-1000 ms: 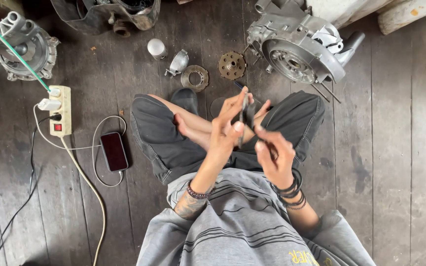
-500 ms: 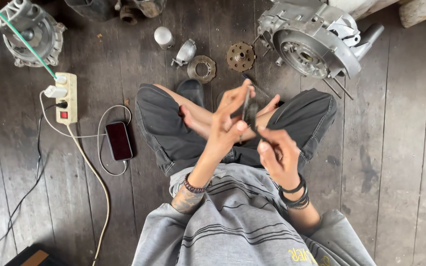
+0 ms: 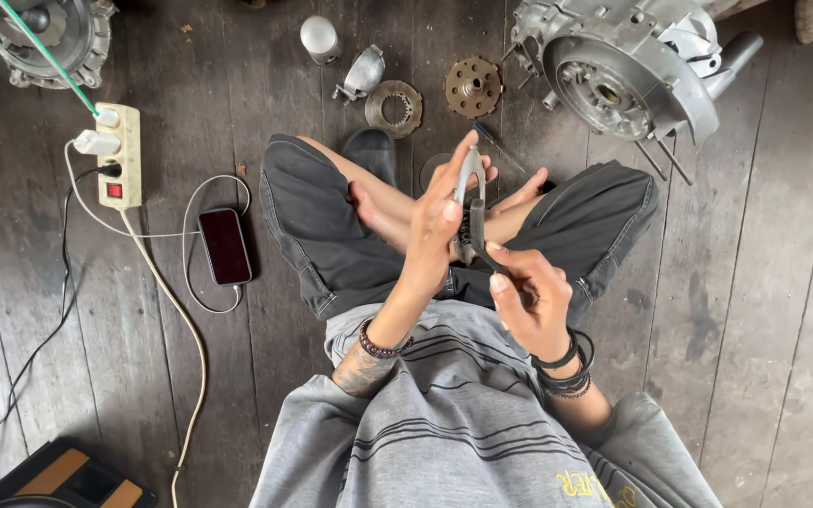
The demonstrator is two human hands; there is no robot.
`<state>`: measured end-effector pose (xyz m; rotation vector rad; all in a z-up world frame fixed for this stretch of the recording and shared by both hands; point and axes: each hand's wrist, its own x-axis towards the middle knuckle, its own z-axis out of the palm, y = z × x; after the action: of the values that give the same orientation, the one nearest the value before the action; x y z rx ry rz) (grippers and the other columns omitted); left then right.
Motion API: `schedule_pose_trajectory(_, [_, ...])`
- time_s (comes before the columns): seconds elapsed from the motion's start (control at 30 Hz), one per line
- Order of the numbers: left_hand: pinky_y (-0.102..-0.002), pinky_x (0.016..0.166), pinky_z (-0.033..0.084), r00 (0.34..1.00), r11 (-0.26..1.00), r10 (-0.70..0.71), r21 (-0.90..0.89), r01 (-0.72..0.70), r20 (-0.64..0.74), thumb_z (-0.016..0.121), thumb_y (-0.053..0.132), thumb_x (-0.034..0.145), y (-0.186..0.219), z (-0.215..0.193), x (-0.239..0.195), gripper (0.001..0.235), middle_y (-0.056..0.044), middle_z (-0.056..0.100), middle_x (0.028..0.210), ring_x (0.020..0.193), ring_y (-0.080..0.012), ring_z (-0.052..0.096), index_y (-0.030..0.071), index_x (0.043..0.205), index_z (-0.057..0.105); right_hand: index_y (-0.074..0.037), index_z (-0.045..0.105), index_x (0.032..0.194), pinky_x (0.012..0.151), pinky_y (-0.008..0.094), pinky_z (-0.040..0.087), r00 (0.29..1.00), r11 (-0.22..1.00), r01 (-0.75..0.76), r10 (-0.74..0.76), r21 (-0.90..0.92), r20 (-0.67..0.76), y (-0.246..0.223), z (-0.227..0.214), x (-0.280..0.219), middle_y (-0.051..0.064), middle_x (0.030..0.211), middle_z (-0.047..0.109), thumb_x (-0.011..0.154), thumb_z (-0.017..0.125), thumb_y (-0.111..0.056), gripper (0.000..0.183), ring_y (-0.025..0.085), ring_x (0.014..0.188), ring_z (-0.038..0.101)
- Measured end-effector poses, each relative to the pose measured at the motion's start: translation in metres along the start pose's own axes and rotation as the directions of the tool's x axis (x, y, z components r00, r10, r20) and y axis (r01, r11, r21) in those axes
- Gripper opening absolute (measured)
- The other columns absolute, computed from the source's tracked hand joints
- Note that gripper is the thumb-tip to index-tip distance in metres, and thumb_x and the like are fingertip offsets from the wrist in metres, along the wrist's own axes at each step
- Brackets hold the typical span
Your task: Sanding and scraping a circular metal engine component by hand to clean or smooth its surface.
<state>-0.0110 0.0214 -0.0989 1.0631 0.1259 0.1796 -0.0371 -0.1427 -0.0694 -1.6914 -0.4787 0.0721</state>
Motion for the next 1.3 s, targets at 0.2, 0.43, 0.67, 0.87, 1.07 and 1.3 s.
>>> schedule_pose_trajectory(0.2, [-0.041,0.091,0.062,0.993,0.996,-0.006,-0.091,-0.004,-0.118,0.045,0.065,0.097,0.031,-0.004,0.005,0.090,-0.021,0.049,0.143,0.136,-0.0367,0.055,0.002,0.160,0.035,-0.001,0.076,0.116,0.043,0.022,0.043,0.989,0.989,-0.100,0.111,-0.113,0.098,-0.021,0.008,0.002,0.004,0.055,0.065,0.089,0.064,-0.003,0.030,0.010,0.043,0.062])
schedule_pose_trajectory(0.43, [-0.042,0.091,0.063,0.992,0.995,0.022,-0.096,-0.034,-0.123,0.049,0.067,0.095,0.027,0.001,0.005,0.089,-0.020,0.052,0.141,0.134,-0.0351,0.057,0.005,0.158,0.041,-0.001,0.074,0.120,0.045,0.024,0.042,0.988,0.976,-0.116,0.133,-0.186,0.084,-0.032,0.010,0.005,0.005,0.056,0.064,0.093,0.061,-0.005,0.030,0.009,0.046,0.058])
schedule_pose_trajectory(0.67, [-0.043,0.093,0.062,0.986,0.995,0.031,-0.086,-0.046,-0.164,0.049,0.066,0.096,0.028,0.007,0.000,0.085,-0.018,0.057,0.140,0.135,-0.0316,0.058,0.007,0.156,0.044,0.002,0.072,0.123,0.043,0.022,0.041,0.991,0.985,-0.108,0.117,-0.134,0.064,-0.026,0.012,0.008,0.004,0.054,0.061,0.096,0.059,-0.003,0.030,0.010,0.043,0.057])
schedule_pose_trajectory(0.87, [-0.044,0.095,0.060,0.987,0.997,0.029,-0.072,-0.041,-0.156,0.047,0.068,0.097,0.029,0.002,0.000,0.084,-0.018,0.056,0.142,0.135,-0.0308,0.057,0.007,0.156,0.042,0.002,0.072,0.121,0.044,0.022,0.041,0.991,0.989,-0.101,0.109,-0.105,0.075,-0.012,0.013,0.000,0.004,0.054,0.059,0.096,0.061,-0.003,0.029,0.010,0.043,0.057])
schedule_pose_trajectory(1.07, [-0.046,0.109,0.051,0.998,0.986,0.019,-0.165,-0.028,-0.061,0.058,0.058,0.099,0.008,0.014,-0.011,0.080,-0.017,0.053,0.143,0.137,-0.0297,0.054,0.009,0.159,0.039,-0.001,0.058,0.122,0.049,0.029,0.039,0.980,0.974,-0.155,0.173,-0.164,0.097,-0.001,0.019,0.018,0.009,0.060,0.056,0.091,0.073,-0.015,0.037,0.010,0.056,0.054])
schedule_pose_trajectory(1.3, [-0.047,0.110,0.060,0.980,0.881,0.183,0.457,-0.125,-0.084,0.042,0.059,0.107,-0.014,-0.055,-0.013,0.066,-0.014,0.040,0.163,0.130,-0.0305,0.062,0.015,0.156,0.038,0.000,0.069,0.093,0.045,0.023,0.037,0.916,0.900,-0.358,0.390,-0.250,0.094,0.001,0.018,0.016,0.001,0.045,0.049,0.101,0.058,-0.015,0.020,0.009,0.034,0.044])
